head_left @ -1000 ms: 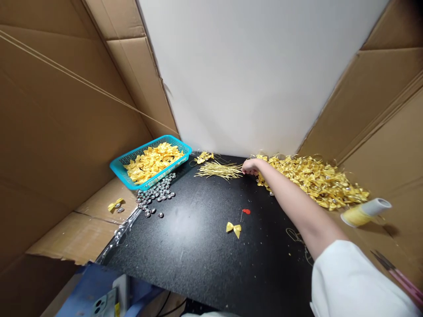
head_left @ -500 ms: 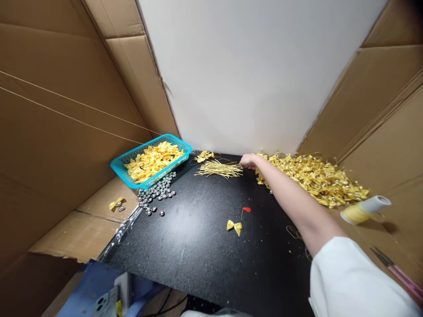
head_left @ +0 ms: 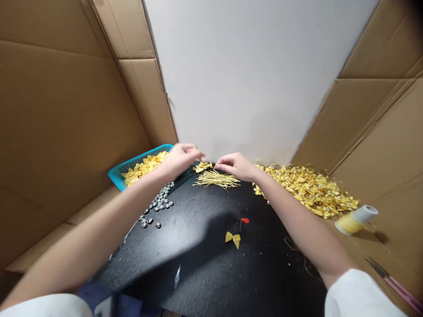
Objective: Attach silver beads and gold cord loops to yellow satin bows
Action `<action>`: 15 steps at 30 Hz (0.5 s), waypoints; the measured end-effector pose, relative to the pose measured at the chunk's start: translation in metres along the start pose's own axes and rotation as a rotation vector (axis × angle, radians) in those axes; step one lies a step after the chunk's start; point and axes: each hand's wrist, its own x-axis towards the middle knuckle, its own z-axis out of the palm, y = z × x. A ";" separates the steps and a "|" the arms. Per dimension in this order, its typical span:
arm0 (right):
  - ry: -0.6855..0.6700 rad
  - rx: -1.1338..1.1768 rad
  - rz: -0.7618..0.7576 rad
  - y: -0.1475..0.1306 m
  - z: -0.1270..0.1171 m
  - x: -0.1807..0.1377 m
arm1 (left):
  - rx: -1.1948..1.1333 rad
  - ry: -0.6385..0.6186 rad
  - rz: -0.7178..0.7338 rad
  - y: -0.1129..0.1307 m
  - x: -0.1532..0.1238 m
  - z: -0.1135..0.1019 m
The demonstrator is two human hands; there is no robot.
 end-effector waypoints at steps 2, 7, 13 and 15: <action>0.021 -0.027 -0.095 -0.006 0.000 -0.011 | -0.105 -0.069 0.070 -0.010 -0.004 0.024; 0.056 -0.138 -0.215 -0.010 -0.001 -0.043 | -0.252 -0.258 0.221 -0.025 -0.015 0.058; 0.128 -0.183 -0.247 -0.019 -0.001 -0.078 | -0.097 -0.382 0.325 -0.015 -0.023 0.055; 0.139 -0.178 -0.238 -0.021 0.001 -0.087 | -0.119 -0.457 0.359 -0.012 -0.025 0.053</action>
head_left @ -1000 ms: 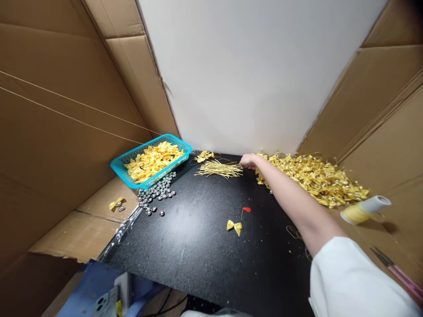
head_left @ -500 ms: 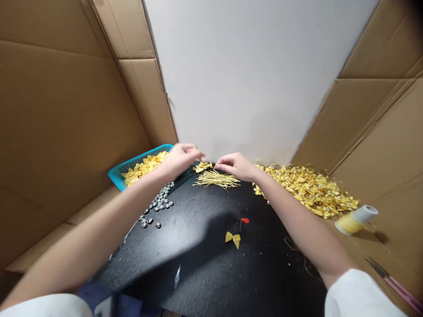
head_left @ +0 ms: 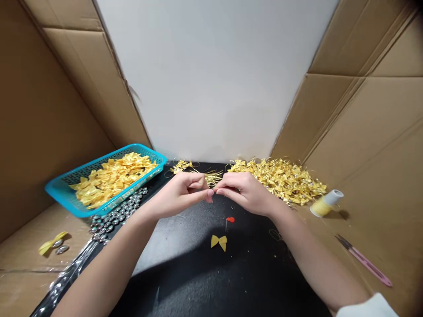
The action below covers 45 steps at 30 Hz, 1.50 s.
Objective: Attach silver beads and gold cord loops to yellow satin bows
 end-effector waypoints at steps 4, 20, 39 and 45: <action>0.032 0.043 0.059 -0.003 0.004 -0.016 | -0.045 -0.063 0.042 0.001 -0.001 0.000; 0.042 0.000 0.176 0.006 -0.003 -0.038 | -0.197 -0.048 -0.029 -0.021 -0.003 0.004; 0.148 0.390 0.285 0.002 0.057 -0.026 | -0.314 -0.115 -0.141 -0.032 0.003 0.013; 0.123 0.292 0.273 0.010 0.034 -0.030 | -0.326 -0.047 -0.207 -0.035 0.003 0.016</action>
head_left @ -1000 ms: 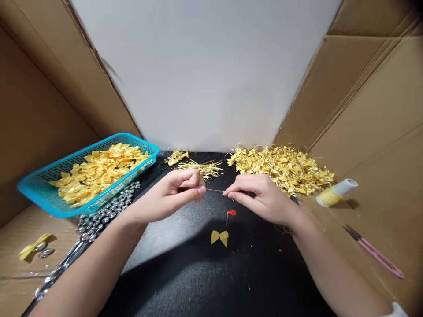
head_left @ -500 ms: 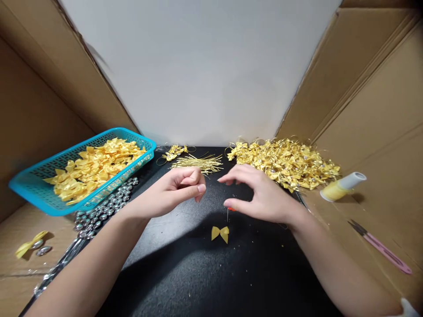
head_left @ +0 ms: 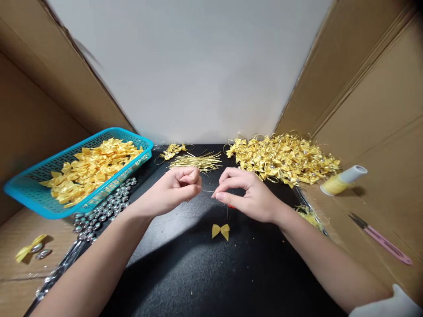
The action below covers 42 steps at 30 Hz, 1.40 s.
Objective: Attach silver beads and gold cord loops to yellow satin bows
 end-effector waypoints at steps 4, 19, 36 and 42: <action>-0.031 -0.272 -0.042 0.000 -0.005 -0.001 | -0.023 -0.037 -0.029 0.001 -0.001 0.005; -0.149 -0.486 -0.013 -0.009 -0.030 -0.006 | -0.105 0.011 -0.061 -0.005 0.004 0.006; -0.150 -0.484 0.458 -0.019 -0.084 -0.090 | 0.247 -0.373 -0.061 -0.018 0.031 0.110; 0.198 -0.309 0.597 0.010 -0.076 -0.169 | 0.180 -0.420 -0.123 -0.030 0.048 0.155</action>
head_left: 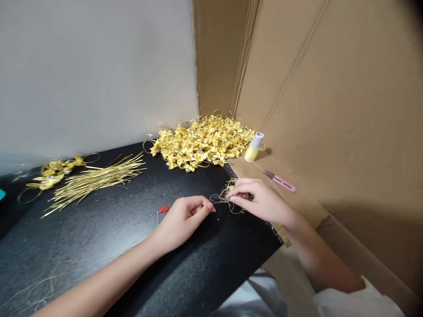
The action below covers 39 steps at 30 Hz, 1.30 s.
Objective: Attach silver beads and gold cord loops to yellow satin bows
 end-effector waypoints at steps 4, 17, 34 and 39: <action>0.469 -0.234 0.184 0.042 0.005 -0.041 | 0.013 -0.016 -0.039 0.000 0.012 0.011; 0.573 -0.819 0.403 0.094 -0.012 -0.060 | -0.015 -0.118 -0.077 0.008 0.027 0.005; 0.559 -0.799 0.261 0.111 -0.027 -0.054 | -0.054 -0.200 -0.073 0.007 0.038 0.001; 0.620 -0.359 0.303 0.096 -0.030 -0.046 | -0.021 -0.190 -0.055 0.011 0.043 -0.002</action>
